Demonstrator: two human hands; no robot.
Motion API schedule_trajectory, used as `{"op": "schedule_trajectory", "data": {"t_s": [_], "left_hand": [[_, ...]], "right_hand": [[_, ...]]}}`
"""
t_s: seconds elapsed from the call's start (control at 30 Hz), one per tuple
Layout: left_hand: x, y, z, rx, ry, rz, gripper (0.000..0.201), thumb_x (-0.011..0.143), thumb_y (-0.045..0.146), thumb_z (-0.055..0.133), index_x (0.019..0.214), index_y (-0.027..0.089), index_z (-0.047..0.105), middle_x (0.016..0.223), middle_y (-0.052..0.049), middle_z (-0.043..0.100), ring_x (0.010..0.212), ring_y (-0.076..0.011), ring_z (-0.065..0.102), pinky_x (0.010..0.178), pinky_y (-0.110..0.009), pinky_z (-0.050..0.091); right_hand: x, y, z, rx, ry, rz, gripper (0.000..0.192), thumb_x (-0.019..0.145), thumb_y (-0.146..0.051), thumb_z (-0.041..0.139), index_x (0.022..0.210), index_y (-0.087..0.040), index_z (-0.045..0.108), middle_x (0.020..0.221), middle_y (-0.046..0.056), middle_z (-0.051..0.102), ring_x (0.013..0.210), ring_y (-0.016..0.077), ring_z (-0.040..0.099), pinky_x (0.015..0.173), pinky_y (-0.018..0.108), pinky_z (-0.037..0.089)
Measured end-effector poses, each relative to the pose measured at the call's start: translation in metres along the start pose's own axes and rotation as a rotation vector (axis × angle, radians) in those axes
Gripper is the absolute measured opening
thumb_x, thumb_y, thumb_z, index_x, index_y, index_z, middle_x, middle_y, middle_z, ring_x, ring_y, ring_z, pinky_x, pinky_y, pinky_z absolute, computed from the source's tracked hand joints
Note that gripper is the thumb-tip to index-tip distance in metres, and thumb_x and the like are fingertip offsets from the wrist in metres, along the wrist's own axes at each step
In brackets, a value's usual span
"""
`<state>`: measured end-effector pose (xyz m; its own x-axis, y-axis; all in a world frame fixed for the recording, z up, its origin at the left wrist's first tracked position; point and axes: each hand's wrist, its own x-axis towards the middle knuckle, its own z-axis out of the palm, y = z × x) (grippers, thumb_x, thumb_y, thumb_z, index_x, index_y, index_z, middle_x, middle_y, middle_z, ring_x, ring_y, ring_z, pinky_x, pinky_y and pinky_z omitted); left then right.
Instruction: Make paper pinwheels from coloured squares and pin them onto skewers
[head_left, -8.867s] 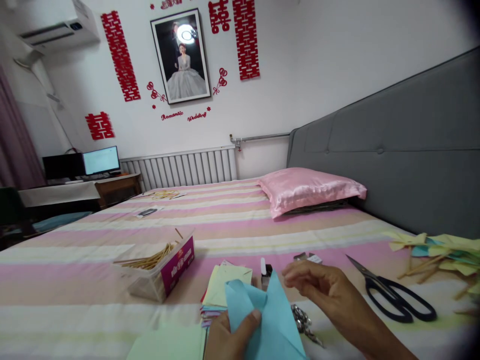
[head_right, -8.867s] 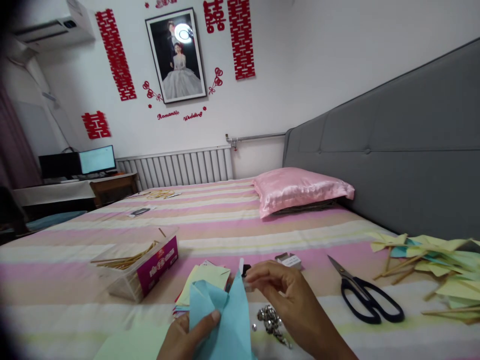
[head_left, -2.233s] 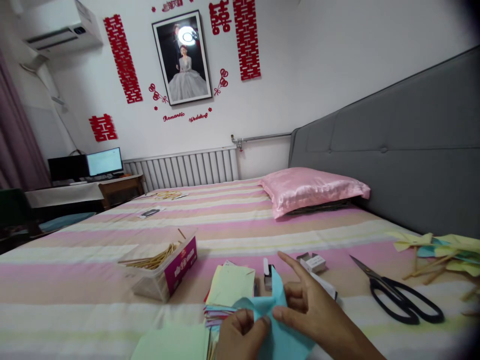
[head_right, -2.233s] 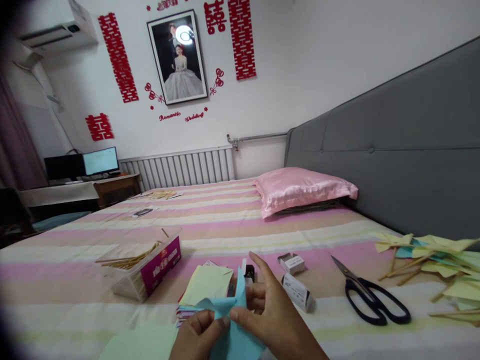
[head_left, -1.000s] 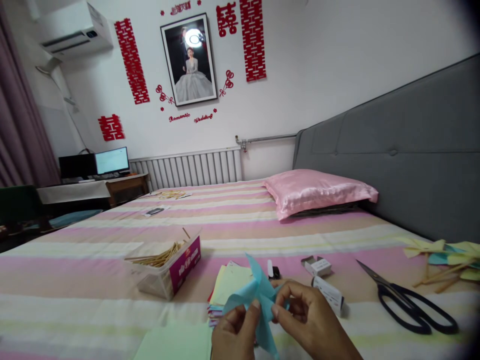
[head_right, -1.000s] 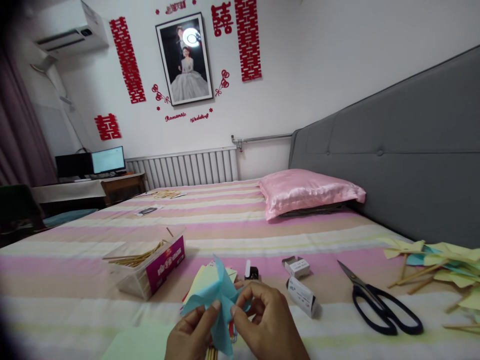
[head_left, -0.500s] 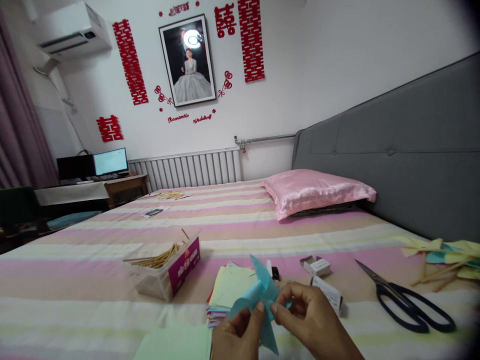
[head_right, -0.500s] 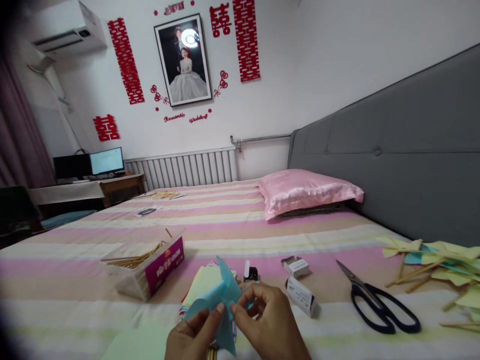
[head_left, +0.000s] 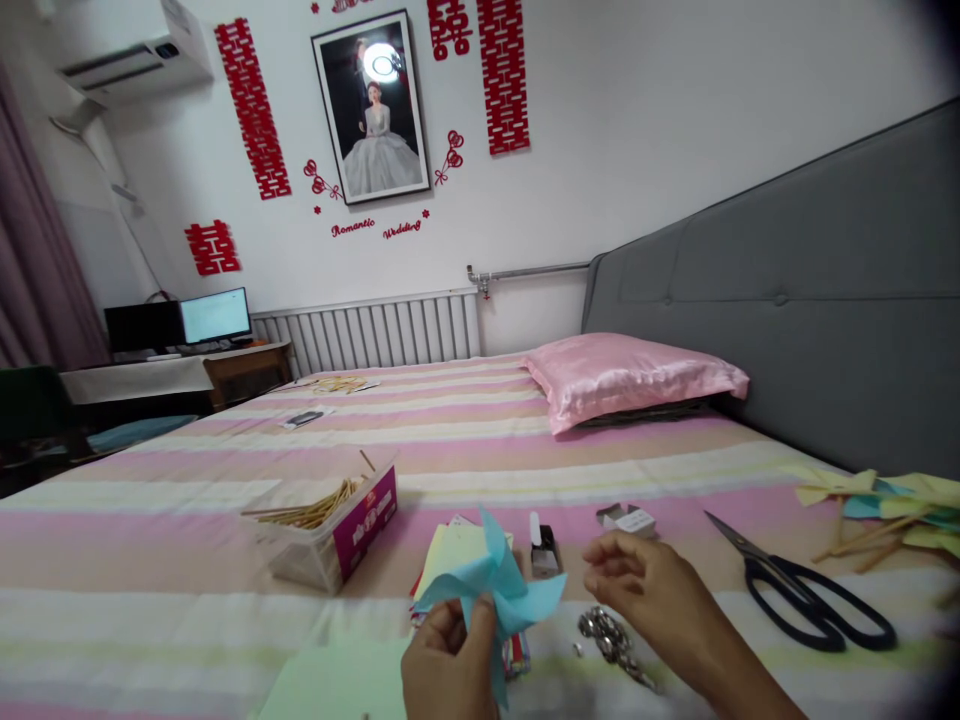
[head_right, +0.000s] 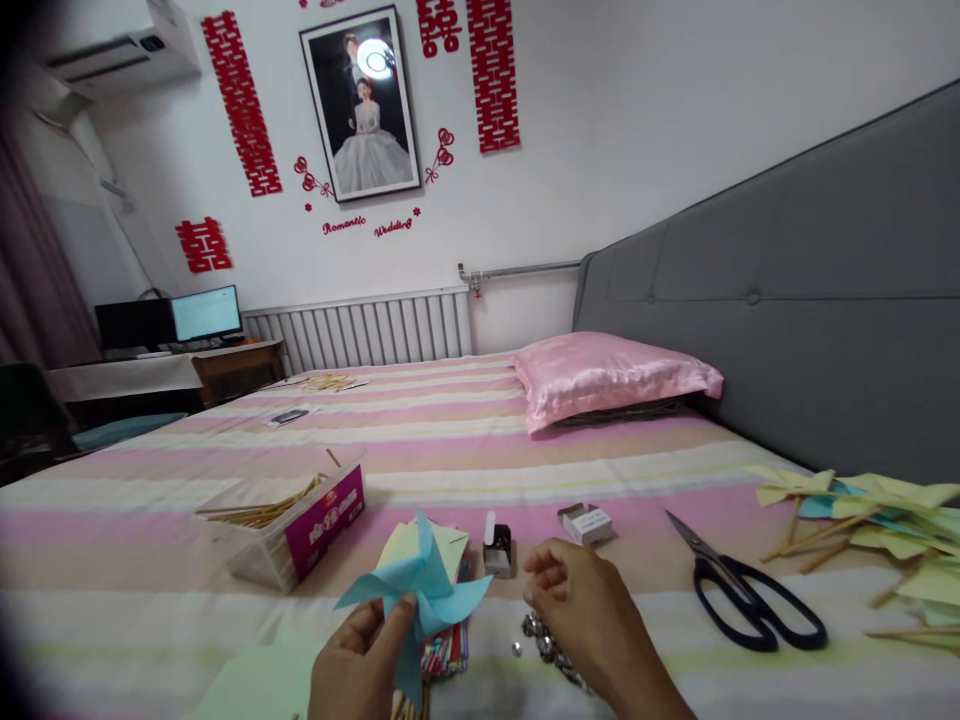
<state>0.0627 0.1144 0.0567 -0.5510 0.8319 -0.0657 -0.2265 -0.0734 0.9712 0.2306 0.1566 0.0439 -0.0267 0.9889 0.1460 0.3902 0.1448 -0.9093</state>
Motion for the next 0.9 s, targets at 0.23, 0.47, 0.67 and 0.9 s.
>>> {"op": "schedule_trajectory", "data": {"t_s": [0.23, 0.47, 0.67, 0.9], "left_hand": [[-0.003, 0.003, 0.004, -0.031, -0.014, -0.035, 0.012, 0.049, 0.025, 0.070, 0.053, 0.014, 0.065, 0.042, 0.003, 0.063, 0.050, -0.0150, 0.059, 0.053, -0.021, 0.045], [-0.004, 0.000, 0.004, -0.021, -0.062, -0.044, 0.017, 0.046, 0.023, 0.074, 0.049, 0.014, 0.060, 0.041, 0.004, 0.062, 0.045, -0.0100, 0.052, 0.046, -0.016, 0.039], [-0.002, -0.003, 0.003, -0.030, -0.085, -0.063, 0.014, 0.049, 0.024, 0.074, 0.052, 0.015, 0.063, 0.043, 0.003, 0.063, 0.051, -0.0146, 0.059, 0.051, -0.019, 0.044], [0.000, -0.007, 0.003, -0.065, -0.104, -0.081, 0.017, 0.045, 0.023, 0.077, 0.052, 0.014, 0.064, 0.043, 0.001, 0.065, 0.046, -0.0133, 0.058, 0.049, -0.019, 0.044]], "right_hand": [[-0.003, 0.031, 0.017, -0.309, -0.094, 0.031, 0.030, 0.050, -0.004, 0.058, 0.073, -0.021, 0.068, 0.074, 0.001, 0.070, 0.073, 0.0175, 0.062, 0.061, 0.022, 0.041], [0.002, 0.041, 0.034, -0.440, -0.171, 0.059, 0.016, 0.049, -0.009, 0.063, 0.056, -0.021, 0.070, 0.062, 0.002, 0.071, 0.059, 0.0168, 0.063, 0.050, 0.021, 0.036], [0.000, 0.040, 0.040, -0.559, -0.141, 0.000, 0.015, 0.053, -0.008, 0.060, 0.055, -0.021, 0.069, 0.069, 0.005, 0.070, 0.067, 0.0210, 0.063, 0.053, 0.025, 0.034], [-0.005, 0.041, 0.042, -0.609, -0.081, -0.115, 0.020, 0.060, -0.005, 0.050, 0.063, -0.020, 0.064, 0.072, 0.007, 0.066, 0.072, 0.0220, 0.059, 0.063, 0.029, 0.034]]}}
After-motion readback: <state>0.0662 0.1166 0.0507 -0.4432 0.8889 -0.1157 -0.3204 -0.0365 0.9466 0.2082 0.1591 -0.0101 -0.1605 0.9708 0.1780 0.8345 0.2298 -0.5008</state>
